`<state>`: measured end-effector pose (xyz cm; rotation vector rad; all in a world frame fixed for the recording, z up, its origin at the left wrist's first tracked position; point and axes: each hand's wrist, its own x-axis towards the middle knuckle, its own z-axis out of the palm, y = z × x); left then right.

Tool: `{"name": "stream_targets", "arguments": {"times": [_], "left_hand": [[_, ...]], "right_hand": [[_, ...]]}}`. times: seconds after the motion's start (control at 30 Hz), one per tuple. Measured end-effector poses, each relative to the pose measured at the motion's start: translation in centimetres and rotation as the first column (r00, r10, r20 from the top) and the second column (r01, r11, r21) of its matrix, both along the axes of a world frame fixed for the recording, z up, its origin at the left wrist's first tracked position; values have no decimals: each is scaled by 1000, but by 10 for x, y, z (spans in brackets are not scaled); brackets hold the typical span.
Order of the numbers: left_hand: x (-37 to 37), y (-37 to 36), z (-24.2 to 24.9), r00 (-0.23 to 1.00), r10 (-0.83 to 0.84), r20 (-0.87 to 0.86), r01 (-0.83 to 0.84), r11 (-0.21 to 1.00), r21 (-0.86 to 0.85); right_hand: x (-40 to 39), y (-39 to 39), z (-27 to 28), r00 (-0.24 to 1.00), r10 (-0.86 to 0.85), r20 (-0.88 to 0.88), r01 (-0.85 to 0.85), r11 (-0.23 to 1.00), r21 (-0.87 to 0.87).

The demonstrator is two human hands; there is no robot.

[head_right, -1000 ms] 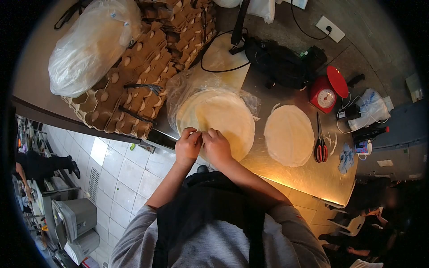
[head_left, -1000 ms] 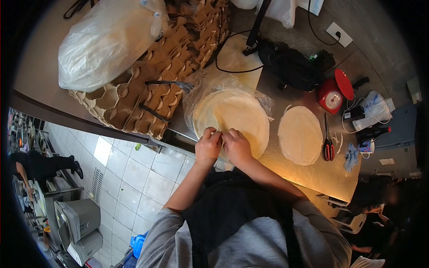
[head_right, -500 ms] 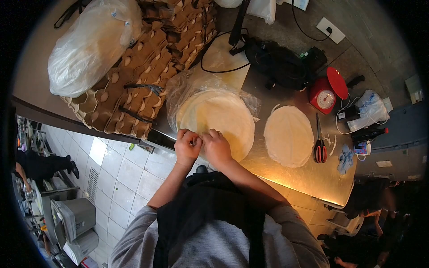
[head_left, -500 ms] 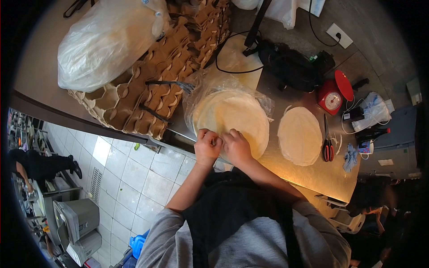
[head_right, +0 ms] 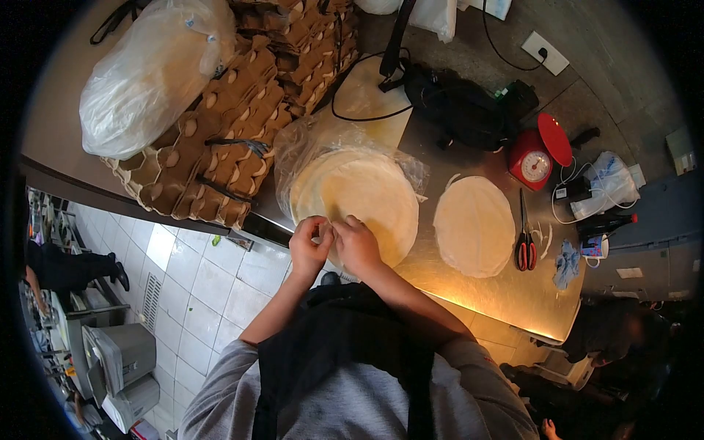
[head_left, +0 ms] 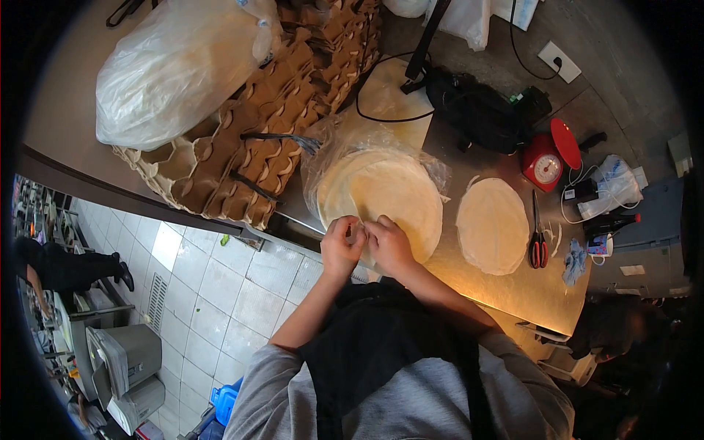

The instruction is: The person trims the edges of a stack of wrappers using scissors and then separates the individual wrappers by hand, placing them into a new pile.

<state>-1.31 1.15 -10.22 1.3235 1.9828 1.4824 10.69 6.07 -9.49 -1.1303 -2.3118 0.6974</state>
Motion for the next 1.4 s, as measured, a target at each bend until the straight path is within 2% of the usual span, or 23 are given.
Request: {"name": "stream_targets", "arguments": {"times": [0.17, 0.3, 0.37, 0.47, 0.57, 0.6, 0.77, 0.87, 0.97, 1.07, 1.17, 1.4], "left_hand": [[-9, 1, -5, 990, -51, -135, 52, 999, 3], [-6, 0, -16, 984, 19, 177, -12, 999, -41], [-5, 0, -21, 920, 47, 390, -12, 996, -92], [-4, 4, -23, 797, 51, 602, -22, 998, -56], [-2, 3, -13, 769, -9, 639, 44, 998, -39], [-1, 2, -11, 769, -26, 639, 52, 998, -22], [5, 0, -9, 767, -72, 638, 46, 997, 56], [3, 1, -4, 832, -47, 554, 45, 999, 16], [4, 4, 12, 821, -61, 568, 107, 993, -49], [-1, 5, 6, 877, -85, 473, 169, 976, -138], [1, 4, 8, 865, -83, 496, 158, 981, -111], [-1, 2, 19, 962, -42, 268, 86, 984, -155]], "right_hand": [[3, -1, 3, 1000, 14, -3, -14, 1000, 1], [10, 7, 6, 998, -55, -8, 54, 993, -107], [13, 11, 2, 998, -67, -13, 64, 987, -150], [13, 12, -2, 997, -59, -49, 50, 985, -168], [4, 11, 11, 983, -76, -167, 35, 971, -235], [2, 12, 16, 972, -93, -217, 32, 962, -269], [1, 18, 12, 962, -124, -242, 76, 977, -198], [-1, 17, 14, 961, -130, -243, 78, 974, -212], [-3, 15, 10, 957, -105, -271, 58, 983, -174], [-2, 14, 9, 955, -103, -278, 60, 985, -162], [-1, 14, 12, 962, -70, -265, 27, 986, -164], [-1, 17, 12, 959, -83, -270, 46, 989, -138]]}}
